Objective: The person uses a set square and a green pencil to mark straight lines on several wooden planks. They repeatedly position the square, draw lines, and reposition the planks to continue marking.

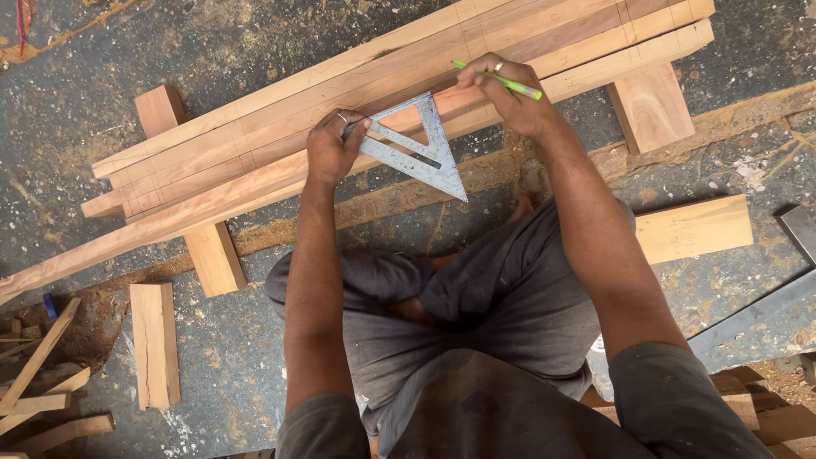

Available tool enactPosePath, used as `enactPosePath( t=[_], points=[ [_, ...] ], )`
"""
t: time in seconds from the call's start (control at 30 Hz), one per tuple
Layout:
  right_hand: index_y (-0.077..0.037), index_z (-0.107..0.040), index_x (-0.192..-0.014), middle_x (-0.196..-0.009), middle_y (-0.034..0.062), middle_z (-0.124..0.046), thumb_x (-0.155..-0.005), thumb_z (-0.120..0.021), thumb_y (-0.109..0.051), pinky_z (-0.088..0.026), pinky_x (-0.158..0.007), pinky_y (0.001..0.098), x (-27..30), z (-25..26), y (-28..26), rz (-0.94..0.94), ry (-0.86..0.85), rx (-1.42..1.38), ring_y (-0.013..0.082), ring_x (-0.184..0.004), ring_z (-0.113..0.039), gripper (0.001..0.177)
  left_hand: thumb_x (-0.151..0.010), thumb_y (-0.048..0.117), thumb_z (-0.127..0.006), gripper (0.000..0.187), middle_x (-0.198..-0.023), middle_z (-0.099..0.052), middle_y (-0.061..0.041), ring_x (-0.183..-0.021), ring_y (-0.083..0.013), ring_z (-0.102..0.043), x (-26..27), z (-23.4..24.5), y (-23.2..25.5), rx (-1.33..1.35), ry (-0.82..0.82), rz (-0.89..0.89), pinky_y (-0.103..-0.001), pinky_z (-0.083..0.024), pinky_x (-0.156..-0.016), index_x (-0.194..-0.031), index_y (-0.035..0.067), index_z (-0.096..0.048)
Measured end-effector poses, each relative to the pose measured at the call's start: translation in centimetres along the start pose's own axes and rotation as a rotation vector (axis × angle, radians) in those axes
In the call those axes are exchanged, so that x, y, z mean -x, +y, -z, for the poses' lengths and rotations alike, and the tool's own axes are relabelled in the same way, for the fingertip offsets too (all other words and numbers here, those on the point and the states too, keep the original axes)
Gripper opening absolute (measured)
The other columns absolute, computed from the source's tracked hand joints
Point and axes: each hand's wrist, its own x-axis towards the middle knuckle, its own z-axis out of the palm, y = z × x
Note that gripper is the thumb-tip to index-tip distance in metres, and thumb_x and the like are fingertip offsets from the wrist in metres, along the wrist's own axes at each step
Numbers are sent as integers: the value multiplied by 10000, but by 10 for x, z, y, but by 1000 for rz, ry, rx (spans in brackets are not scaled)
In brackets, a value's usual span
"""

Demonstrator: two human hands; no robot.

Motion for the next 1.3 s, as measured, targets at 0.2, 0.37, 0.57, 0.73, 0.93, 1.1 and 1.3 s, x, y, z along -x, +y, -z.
enactPosePath(
  t=[0.2, 0.37, 0.57, 0.73, 0.93, 1.1, 1.3],
  points=[
    [-21, -663, -1178, -1064, 115, -772, -1048, -497, -142, -610, -946, 350, 3, -19, 5, -105, -24, -5, 188, -1053, -763, 243, -976, 243, -800, 203, -807, -753, -89, -635, -150, -690, 0, 5, -2, 139, -22, 42, -301, -525, -582, -1006, 45, -765],
    [-33, -710, -1113, -976, 98, -787, -1070, -535, -136, -602, -782, 341, 5, -20, 0, -113, -11, 142, 162, -893, -755, 207, -986, 218, -816, 181, -832, -754, -82, -655, -141, -691, -1, 5, 1, 116, -7, 6, -297, -518, -590, -1009, 40, -787],
    [-16, -699, -1135, -964, 109, -788, -1063, -547, -134, -609, -744, 337, 5, -22, 3, -43, 9, 178, 160, -877, -762, 205, -980, 179, -814, 147, -894, -768, -75, -668, -132, -694, 0, 3, 0, 147, 3, -14, -296, -531, -585, -1028, 40, -803],
    [4, -680, -1168, -1018, 140, -784, -1093, -520, -118, -636, -829, 348, 5, -25, 8, 38, 9, 206, 195, -989, -783, 214, -992, 205, -805, 150, -896, -772, -61, -647, -102, -689, -1, -2, -7, 104, 15, -38, -279, -523, -535, -1003, 55, -804],
    [1, -690, -1174, -1067, 153, -779, -1107, -523, -109, -636, -891, 349, 5, -28, 5, 52, 15, 188, 214, -1047, -777, 211, -1001, 214, -808, 154, -901, -776, -54, -646, -94, -692, 0, -6, -13, 83, 27, -68, -272, -527, -522, -996, 60, -803],
    [-26, -719, -1184, -1064, 124, -781, -1105, -556, -106, -616, -861, 344, 5, -31, -1, 46, 35, 223, 192, -998, -762, 198, -1001, 226, -811, 166, -895, -775, -52, -656, -104, -704, 1, -6, -16, 79, 21, -66, -283, -543, -545, -1006, 60, -799],
    [-25, -727, -1187, -1003, 120, -762, -1103, -570, -100, -589, -790, 357, 4, -36, -12, 107, 52, 277, 186, -891, -727, 193, -1002, 237, -815, 174, -881, -767, -48, -666, -115, -712, 0, -5, -15, 56, 30, -79, -294, -558, -565, -1006, 64, -794]
  ],
)
